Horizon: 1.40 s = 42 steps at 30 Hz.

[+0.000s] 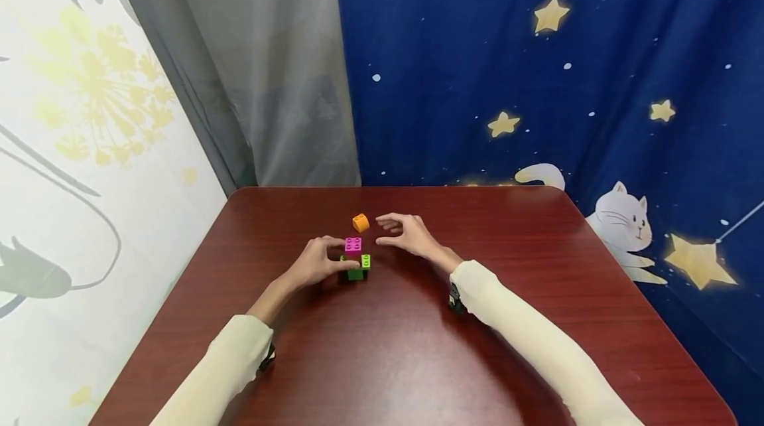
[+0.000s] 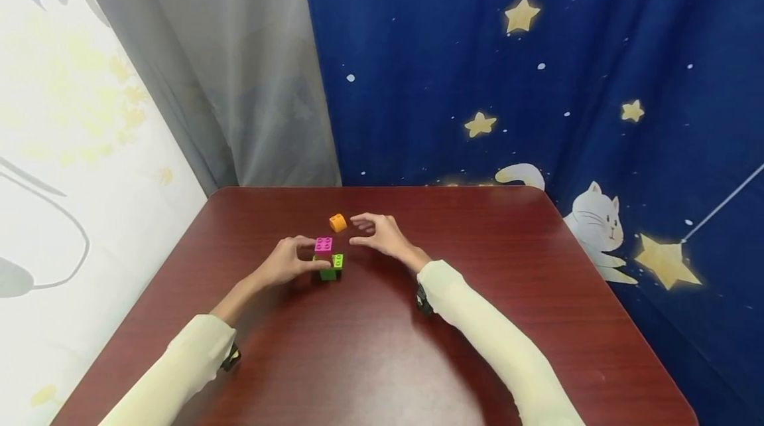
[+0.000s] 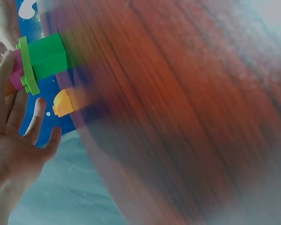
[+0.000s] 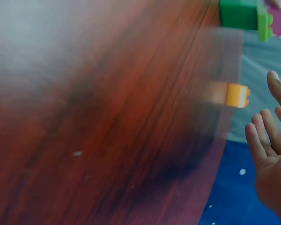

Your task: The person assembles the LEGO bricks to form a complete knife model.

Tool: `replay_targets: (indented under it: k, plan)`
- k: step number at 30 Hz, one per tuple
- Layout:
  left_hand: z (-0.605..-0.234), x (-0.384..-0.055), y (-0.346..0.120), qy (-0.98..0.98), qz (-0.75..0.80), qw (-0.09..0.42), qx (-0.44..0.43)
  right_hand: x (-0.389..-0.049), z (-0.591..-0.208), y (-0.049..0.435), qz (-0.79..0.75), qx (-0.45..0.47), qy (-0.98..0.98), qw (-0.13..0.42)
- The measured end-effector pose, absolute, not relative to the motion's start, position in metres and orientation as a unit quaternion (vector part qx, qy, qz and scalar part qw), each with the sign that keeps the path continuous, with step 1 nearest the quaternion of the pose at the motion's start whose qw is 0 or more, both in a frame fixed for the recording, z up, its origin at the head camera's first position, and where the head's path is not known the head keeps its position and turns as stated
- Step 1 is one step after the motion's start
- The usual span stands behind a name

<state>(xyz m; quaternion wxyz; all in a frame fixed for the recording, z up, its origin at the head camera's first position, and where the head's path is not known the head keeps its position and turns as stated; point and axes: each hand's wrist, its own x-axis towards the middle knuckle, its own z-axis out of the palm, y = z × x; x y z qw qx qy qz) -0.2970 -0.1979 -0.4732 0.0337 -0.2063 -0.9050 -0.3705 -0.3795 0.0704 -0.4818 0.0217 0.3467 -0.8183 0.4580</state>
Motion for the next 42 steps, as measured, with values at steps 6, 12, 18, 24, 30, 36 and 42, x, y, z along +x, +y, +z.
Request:
replay_targets:
  k: [6, 12, 18, 24, 30, 36, 42]
  plan:
    - [-0.472, -0.295, -0.192, -0.903, -0.373, 0.038, -0.208, -0.399, -0.487, 0.064, 0.448, 0.309, -0.839, 0.022]
    - [-0.471, -0.293, -0.184, -0.899, -0.381, 0.041, -0.211, -0.41, -0.489, 0.053, 0.441, 0.299, -0.846, 0.013]
    - [-0.469, -0.293, -0.178, -0.895, -0.384, 0.049, -0.223, -0.416, -0.491, 0.039, 0.425, 0.296, -0.855, 0.006]
    - [-0.469, -0.294, -0.175, -0.896, -0.383, 0.043, -0.221, -0.417, -0.492, 0.031, 0.407, 0.291, -0.866, 0.0]
    - [-0.47, -0.294, -0.181, -0.896, -0.386, 0.05, -0.214, -0.415, -0.493, 0.032, 0.409, 0.297, -0.863, -0.003]
    - [-0.473, -0.295, -0.188, -0.897, -0.385, 0.051, -0.21, -0.41, -0.497, 0.037, 0.415, 0.304, -0.858, -0.01]
    - [-0.478, -0.298, -0.196, -0.901, -0.38, 0.049, -0.202, -0.403, -0.503, 0.043, 0.399, 0.308, -0.863, -0.014]
